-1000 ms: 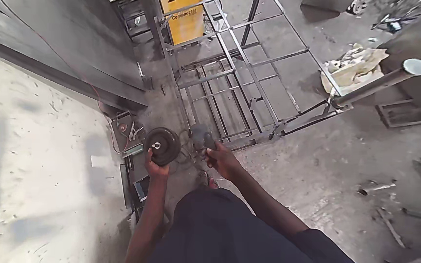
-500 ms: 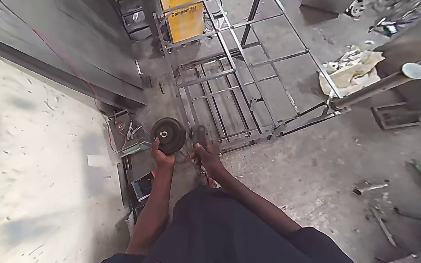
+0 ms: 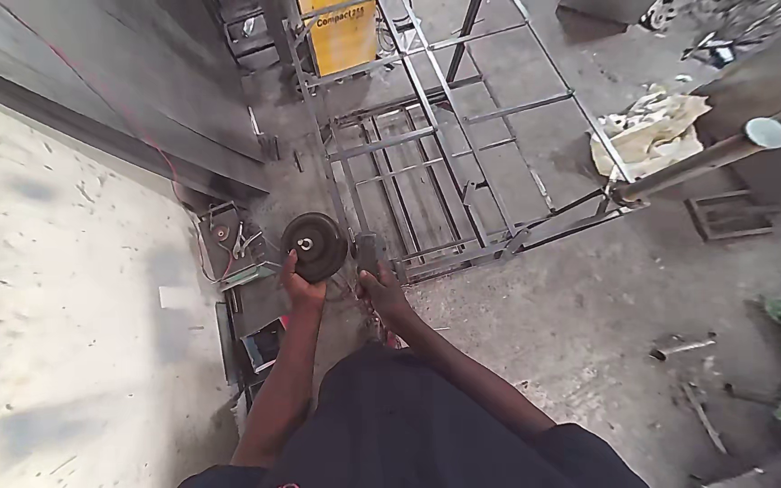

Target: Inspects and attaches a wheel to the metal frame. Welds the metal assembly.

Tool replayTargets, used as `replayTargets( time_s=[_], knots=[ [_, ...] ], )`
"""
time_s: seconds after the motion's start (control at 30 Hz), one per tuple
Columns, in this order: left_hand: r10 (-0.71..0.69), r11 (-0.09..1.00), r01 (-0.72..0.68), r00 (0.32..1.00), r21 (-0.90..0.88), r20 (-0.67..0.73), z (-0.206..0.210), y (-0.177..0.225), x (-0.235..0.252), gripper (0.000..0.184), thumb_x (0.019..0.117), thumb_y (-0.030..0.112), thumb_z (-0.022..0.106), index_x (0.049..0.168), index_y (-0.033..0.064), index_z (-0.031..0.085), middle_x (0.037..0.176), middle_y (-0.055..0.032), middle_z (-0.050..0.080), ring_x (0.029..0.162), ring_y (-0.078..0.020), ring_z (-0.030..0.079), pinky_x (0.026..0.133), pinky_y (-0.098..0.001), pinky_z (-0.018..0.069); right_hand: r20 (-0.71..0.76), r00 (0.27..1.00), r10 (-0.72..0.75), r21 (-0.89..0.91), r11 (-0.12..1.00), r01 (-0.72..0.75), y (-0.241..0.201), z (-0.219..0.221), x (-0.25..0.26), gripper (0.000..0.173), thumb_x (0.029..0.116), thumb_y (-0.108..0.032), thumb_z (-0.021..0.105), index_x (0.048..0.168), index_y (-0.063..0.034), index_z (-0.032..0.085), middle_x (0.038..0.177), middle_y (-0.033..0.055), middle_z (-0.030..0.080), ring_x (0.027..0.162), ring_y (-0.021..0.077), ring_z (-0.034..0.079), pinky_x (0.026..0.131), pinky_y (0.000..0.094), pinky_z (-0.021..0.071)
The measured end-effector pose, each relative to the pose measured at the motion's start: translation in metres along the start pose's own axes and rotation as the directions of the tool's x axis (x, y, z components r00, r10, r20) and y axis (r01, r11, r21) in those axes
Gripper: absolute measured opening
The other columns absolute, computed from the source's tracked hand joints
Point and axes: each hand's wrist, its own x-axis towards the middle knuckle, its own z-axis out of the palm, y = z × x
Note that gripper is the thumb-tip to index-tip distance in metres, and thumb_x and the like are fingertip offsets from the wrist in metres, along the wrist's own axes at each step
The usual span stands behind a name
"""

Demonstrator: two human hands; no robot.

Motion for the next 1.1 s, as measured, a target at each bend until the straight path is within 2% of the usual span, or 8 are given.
replayTargets(
  time_s=[0.17, 0.27, 0.33, 0.43, 0.6, 0.83, 0.97, 1.1],
  knots=[
    [-0.001, 1.000, 0.001, 1.000, -0.004, 0.018, 0.000, -0.001, 0.002, 0.033, 0.1019, 0.028, 0.052, 0.131, 0.0125, 0.057, 0.128, -0.0118, 0.064, 0.120, -0.0280, 0.062, 0.100, -0.0565, 0.0513, -0.225, 0.973, -0.047, 0.165, 0.983, 0.086, -0.009, -0.027, 0.003, 0.027, 0.1112, -0.022, 0.040, 0.134, -0.0075, 0.046, 0.079, 0.0087, 0.067, 0.054, 0.0129, 0.056, 0.050, 0.0270, 0.0484],
    [-0.011, 1.000, 0.011, 1.000, -0.023, 0.004, 0.001, 0.002, 0.000, 0.036, 0.1022, 0.029, 0.052, 0.133, 0.0120, 0.056, 0.131, -0.0126, 0.063, 0.123, -0.0295, 0.061, 0.102, -0.0590, 0.0500, -0.490, 0.860, -0.140, 0.220, 0.935, 0.277, -0.001, -0.022, 0.010, 0.025, 0.1117, -0.026, 0.039, 0.130, -0.0094, 0.042, 0.081, 0.0068, 0.065, 0.056, 0.0138, 0.057, 0.052, 0.0290, 0.0509],
    [-0.005, 1.000, 0.005, 1.000, -0.010, 0.004, 0.003, 0.002, 0.000, 0.035, 0.1030, 0.030, 0.049, 0.133, 0.0118, 0.055, 0.131, -0.0123, 0.063, 0.122, -0.0292, 0.061, 0.102, -0.0590, 0.0500, -0.373, 0.917, -0.143, 0.145, 0.967, 0.210, 0.007, -0.008, 0.007, 0.027, 0.1103, -0.025, 0.041, 0.129, -0.0045, 0.042, 0.079, 0.0056, 0.063, 0.058, 0.0138, 0.059, 0.056, 0.0305, 0.0534],
    [0.023, 0.998, -0.024, 1.000, 0.056, 0.007, 0.005, 0.001, 0.002, 0.033, 0.1028, 0.029, 0.047, 0.130, 0.0126, 0.057, 0.126, -0.0111, 0.065, 0.118, -0.0273, 0.063, 0.099, -0.0558, 0.0520, 0.033, 0.999, -0.015, -0.070, 0.997, 0.017, 0.004, 0.003, 0.004, 0.025, 0.1077, -0.020, 0.046, 0.127, -0.0033, 0.049, 0.074, 0.0042, 0.061, 0.054, 0.0104, 0.053, 0.051, 0.0265, 0.0466],
    [0.011, 1.000, -0.012, 0.999, 0.025, 0.045, 0.008, -0.002, 0.003, 0.032, 0.1044, 0.027, 0.045, 0.129, 0.0113, 0.057, 0.126, -0.0112, 0.064, 0.120, -0.0268, 0.062, 0.101, -0.0556, 0.0513, 0.016, 1.000, 0.023, 0.047, 0.999, -0.023, -0.002, -0.010, 0.002, 0.024, 0.1097, -0.017, 0.043, 0.129, -0.0032, 0.046, 0.075, 0.0072, 0.063, 0.052, 0.0108, 0.053, 0.050, 0.0248, 0.0464],
    [-0.011, 0.999, 0.012, 1.000, -0.030, 0.015, 0.007, 0.000, 0.002, 0.033, 0.1031, 0.027, 0.049, 0.132, 0.0108, 0.055, 0.129, -0.0131, 0.063, 0.121, -0.0289, 0.061, 0.102, -0.0573, 0.0502, -0.458, 0.868, -0.191, 0.167, 0.941, 0.295, 0.006, -0.014, 0.007, 0.027, 0.1112, -0.027, 0.038, 0.130, -0.0070, 0.040, 0.080, 0.0048, 0.063, 0.054, 0.0125, 0.056, 0.051, 0.0279, 0.0505],
    [0.004, 1.000, -0.004, 1.000, 0.029, 0.010, 0.010, -0.002, 0.003, 0.033, 0.1030, 0.027, 0.049, 0.131, 0.0111, 0.056, 0.126, -0.0122, 0.065, 0.118, -0.0276, 0.063, 0.099, -0.0536, 0.0530, 0.039, 0.997, -0.065, -0.073, 0.995, 0.067, 0.008, 0.000, 0.005, 0.026, 0.1054, -0.021, 0.048, 0.124, -0.0029, 0.051, 0.073, 0.0031, 0.057, 0.056, 0.0109, 0.052, 0.052, 0.0274, 0.0464],
    [0.011, 0.999, -0.011, 1.000, 0.041, 0.003, 0.010, -0.006, 0.002, 0.033, 0.1041, 0.028, 0.048, 0.131, 0.0115, 0.056, 0.127, -0.0120, 0.064, 0.120, -0.0273, 0.062, 0.101, -0.0544, 0.0519, 0.082, 0.997, 0.001, 0.008, 1.000, -0.002, 0.006, -0.009, 0.001, 0.022, 0.1070, -0.018, 0.046, 0.126, -0.0057, 0.050, 0.070, 0.0032, 0.057, 0.051, 0.0093, 0.050, 0.046, 0.0235, 0.0418]
  ],
)
